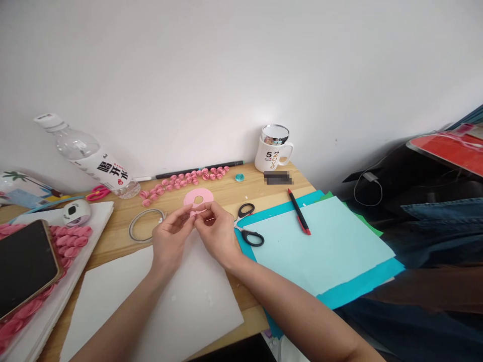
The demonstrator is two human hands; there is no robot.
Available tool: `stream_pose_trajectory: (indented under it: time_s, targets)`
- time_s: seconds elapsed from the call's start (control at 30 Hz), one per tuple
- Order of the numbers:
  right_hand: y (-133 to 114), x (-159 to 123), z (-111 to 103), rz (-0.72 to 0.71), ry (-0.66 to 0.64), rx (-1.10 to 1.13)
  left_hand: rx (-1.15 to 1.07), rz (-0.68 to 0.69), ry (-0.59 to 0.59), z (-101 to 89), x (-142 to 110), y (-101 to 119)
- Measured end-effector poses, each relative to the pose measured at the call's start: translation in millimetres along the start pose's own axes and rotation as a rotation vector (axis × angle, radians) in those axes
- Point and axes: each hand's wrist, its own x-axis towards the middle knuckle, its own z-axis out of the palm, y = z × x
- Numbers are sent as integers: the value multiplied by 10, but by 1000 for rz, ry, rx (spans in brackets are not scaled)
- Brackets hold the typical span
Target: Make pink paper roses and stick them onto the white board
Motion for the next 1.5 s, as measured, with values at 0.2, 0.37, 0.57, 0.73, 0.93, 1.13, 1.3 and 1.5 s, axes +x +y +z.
stream_pose_trajectory:
  time_s: [0.2,0.37,0.57,0.73,0.93,1.13,1.3,1.5]
  targets:
    - [15,23,-5,13,11,28,-1,-1,-28,12,-13,23]
    - [2,6,8,20,-28,1,84,27,17,-5,-17,22]
    - [1,-5,11,-27,-43,-42,15,-17,23,-12,-8,14]
    - [10,19,-9,-1,-27,-9,-16,-61,-53,-39,29,16]
    - [2,26,-15,1,-22,4,115,-10,-72,-66,34,29]
    - [3,18,-6,5,-46,27,176,14,-61,-76,41,42]
    - [36,29,1,-7,-66,6,171,49,-60,-98,37,33]
    - [67,12,-12,-83,-53,-181,271,235,-60,-108,23,16]
